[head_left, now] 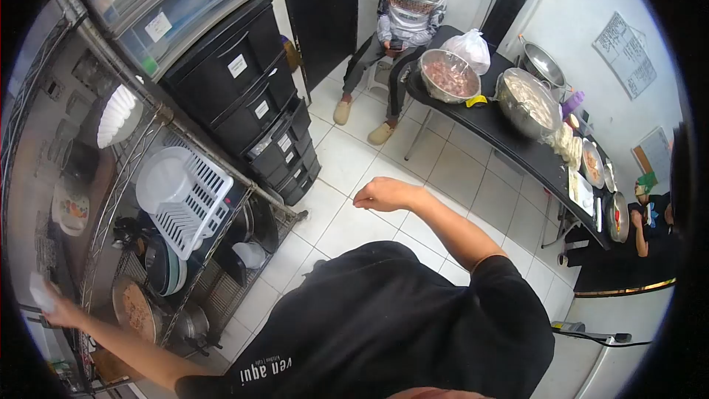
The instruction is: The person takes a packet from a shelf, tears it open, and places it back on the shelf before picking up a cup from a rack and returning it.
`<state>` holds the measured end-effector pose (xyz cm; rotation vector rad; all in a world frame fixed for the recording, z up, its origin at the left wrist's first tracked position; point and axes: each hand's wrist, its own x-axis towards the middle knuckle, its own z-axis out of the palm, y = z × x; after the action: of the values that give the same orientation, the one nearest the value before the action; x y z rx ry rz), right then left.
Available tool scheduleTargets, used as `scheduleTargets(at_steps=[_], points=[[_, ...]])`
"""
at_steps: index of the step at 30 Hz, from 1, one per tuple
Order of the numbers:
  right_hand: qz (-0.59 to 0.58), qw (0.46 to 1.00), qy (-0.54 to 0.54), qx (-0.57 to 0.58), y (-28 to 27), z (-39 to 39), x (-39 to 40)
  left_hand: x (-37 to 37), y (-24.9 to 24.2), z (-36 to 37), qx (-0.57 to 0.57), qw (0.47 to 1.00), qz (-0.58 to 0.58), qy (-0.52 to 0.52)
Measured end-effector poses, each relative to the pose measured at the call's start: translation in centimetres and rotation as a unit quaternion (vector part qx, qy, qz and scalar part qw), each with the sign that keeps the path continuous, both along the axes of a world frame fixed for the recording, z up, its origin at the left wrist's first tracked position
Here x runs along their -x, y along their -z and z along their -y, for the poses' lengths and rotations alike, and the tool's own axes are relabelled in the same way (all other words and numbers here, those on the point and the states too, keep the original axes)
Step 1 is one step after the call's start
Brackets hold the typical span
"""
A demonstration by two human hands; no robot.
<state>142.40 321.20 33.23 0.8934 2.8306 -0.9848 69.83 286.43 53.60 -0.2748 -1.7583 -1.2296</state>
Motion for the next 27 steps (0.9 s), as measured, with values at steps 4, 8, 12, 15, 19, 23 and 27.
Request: scheduleTargets(at_steps=[4,8,12,15,19,23,27], points=[[-0.094,0.995,-0.016,0.033,-1.0,1.4,0.9,-10.4,2.9,-0.4,-0.056,0.948,-0.037,0.311],[-0.235,0.966,-0.054,0.092,-5.2,3.2,3.8,-25.2,9.5,-6.1,-0.087,0.761,0.202,0.611],[-0.318,0.943,-0.064,0.076,-7.8,4.1,5.9,-41.2,15.0,-14.1,-0.163,0.312,0.519,0.779],[-0.389,0.918,-0.076,0.017,-6.1,3.8,6.9,-48.6,17.8,-17.3,-0.158,0.079,0.646,0.742],[-0.278,0.946,-0.04,0.163,-4.9,4.1,3.7,-51.9,20.5,-18.0,-0.171,-0.035,0.71,0.682],[-0.264,0.946,0.005,0.189,-1.6,5.4,1.0,-53.5,21.1,-17.9,-0.101,-0.04,0.754,0.648],[-0.211,0.944,0.102,0.233,1.0,6.3,-1.6,-55.7,21.6,-18.8,-0.024,0.033,0.774,0.632]])
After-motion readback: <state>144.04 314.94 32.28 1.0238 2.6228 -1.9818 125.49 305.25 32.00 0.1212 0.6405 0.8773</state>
